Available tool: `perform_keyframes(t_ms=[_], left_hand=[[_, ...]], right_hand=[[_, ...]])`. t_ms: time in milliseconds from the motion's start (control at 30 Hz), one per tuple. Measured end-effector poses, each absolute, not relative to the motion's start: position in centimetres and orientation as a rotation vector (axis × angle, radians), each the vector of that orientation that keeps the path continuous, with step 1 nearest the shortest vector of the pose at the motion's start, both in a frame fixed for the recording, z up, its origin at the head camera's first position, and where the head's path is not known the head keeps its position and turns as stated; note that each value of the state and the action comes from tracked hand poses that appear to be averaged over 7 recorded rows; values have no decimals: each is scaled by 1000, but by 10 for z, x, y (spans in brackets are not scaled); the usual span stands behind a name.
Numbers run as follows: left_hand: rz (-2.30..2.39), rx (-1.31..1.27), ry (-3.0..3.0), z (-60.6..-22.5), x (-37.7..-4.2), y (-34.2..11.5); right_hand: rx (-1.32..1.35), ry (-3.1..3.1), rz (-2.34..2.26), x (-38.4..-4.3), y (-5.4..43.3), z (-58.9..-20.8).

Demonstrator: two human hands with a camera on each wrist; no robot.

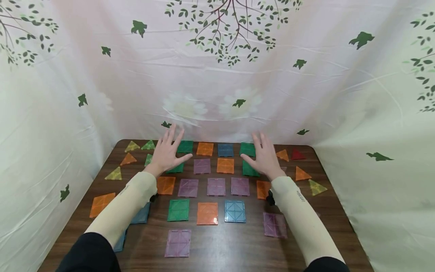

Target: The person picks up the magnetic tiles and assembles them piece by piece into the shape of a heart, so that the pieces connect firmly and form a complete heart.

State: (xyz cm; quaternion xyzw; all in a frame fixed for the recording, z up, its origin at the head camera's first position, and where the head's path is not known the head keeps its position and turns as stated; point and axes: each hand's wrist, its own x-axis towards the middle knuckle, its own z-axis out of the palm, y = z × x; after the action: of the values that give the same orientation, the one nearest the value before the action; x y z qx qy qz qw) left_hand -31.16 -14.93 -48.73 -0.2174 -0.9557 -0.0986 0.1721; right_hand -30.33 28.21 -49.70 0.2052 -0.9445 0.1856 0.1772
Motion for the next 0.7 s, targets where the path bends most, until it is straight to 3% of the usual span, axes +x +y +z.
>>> perform_keyframes(t_ms=[433,700], left_hand=[[-520,-981,-3003,-527,-301,-108],[-534,-1026,-3088,-534,-305,-96]], right_hand=[[881,-3011,462,-304,222,-519],[998,-3081,402,-308,211,-530]])
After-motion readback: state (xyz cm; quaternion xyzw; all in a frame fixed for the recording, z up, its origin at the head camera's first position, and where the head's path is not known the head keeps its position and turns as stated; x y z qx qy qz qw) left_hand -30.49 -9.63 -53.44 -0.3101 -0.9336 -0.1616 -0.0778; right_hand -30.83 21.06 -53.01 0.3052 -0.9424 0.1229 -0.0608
